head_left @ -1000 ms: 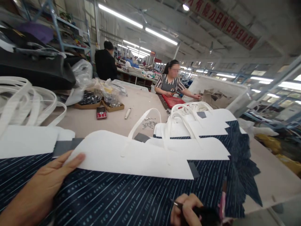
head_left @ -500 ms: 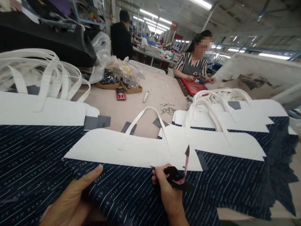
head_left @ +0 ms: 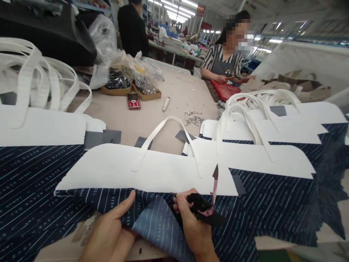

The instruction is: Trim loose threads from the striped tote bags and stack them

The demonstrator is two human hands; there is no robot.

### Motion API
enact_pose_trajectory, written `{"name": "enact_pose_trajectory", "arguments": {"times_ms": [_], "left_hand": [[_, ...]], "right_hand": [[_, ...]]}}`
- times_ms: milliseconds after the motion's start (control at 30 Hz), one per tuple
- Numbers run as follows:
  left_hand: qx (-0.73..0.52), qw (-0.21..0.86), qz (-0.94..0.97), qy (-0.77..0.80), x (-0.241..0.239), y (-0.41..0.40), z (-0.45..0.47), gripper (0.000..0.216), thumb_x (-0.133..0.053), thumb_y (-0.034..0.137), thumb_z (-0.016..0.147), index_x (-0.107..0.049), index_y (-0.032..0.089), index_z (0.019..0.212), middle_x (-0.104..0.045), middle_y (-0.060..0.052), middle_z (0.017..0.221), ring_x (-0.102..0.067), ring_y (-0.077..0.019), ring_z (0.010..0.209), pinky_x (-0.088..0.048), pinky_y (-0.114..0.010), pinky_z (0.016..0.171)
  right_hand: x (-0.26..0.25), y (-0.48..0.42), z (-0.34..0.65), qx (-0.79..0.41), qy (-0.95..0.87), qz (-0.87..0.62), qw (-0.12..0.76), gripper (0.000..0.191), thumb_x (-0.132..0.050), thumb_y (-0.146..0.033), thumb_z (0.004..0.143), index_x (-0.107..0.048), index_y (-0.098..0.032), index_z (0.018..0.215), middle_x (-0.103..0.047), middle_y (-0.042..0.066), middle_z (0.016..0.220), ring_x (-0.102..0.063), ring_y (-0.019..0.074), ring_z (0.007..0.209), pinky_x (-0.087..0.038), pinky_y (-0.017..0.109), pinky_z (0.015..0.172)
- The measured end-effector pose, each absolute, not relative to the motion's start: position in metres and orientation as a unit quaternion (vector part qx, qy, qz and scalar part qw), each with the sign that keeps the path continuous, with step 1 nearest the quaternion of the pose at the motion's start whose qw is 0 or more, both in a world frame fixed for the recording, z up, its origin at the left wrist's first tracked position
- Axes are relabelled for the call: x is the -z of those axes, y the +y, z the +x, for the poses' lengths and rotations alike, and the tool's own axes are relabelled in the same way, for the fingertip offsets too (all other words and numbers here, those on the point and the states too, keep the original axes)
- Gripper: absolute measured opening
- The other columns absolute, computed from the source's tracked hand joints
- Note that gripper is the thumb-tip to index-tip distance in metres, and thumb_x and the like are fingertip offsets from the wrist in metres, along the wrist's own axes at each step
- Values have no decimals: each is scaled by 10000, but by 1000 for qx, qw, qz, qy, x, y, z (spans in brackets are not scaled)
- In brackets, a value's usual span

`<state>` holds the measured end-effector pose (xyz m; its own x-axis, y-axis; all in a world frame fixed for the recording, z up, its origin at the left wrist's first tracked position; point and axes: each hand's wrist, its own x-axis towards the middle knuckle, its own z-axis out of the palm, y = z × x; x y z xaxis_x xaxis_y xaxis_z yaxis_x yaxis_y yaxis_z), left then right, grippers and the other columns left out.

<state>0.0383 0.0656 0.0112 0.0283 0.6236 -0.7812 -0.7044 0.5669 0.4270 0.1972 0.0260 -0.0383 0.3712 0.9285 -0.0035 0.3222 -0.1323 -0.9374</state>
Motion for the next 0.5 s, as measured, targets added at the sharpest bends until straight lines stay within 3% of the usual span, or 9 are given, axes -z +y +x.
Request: {"name": "enact_pose_trajectory", "arguments": {"times_ms": [100,167,300,500], "left_hand": [[-444,718,-90,529,-18,67,39,488,-517,159,946,-483,173,1433,-772,-75,1112,-726,-262,998,-569,-428,954],[-443,714,-105,531,-17,66,39,539,-556,152,928,-454,191,1456,-777,-57,1098,-725,-255,998,-544,-422,991],[-444,719,-88,527,-11,65,37,576,-623,156,887,-478,196,1443,-765,-72,1133,-705,-274,1050,-512,-441,1030],[-459,739,-111,480,-10,71,37,527,-597,323,902,-536,174,1404,-735,-120,1205,-653,-323,1155,-497,-492,1042]], "right_hand": [[39,26,197,-325,-461,-680,469,306,-559,-381,933,-632,-203,695,-638,2,701,-649,162,619,-533,272,629],[39,25,196,-332,-451,-684,468,302,-563,-388,932,-629,-202,704,-641,2,699,-641,161,612,-528,275,621],[38,25,195,-344,-441,-686,465,291,-576,-385,923,-624,-201,703,-649,3,698,-647,162,617,-530,271,617],[39,24,195,-340,-458,-687,451,279,-555,-375,935,-630,-201,730,-655,6,722,-633,156,627,-504,271,620]]}}
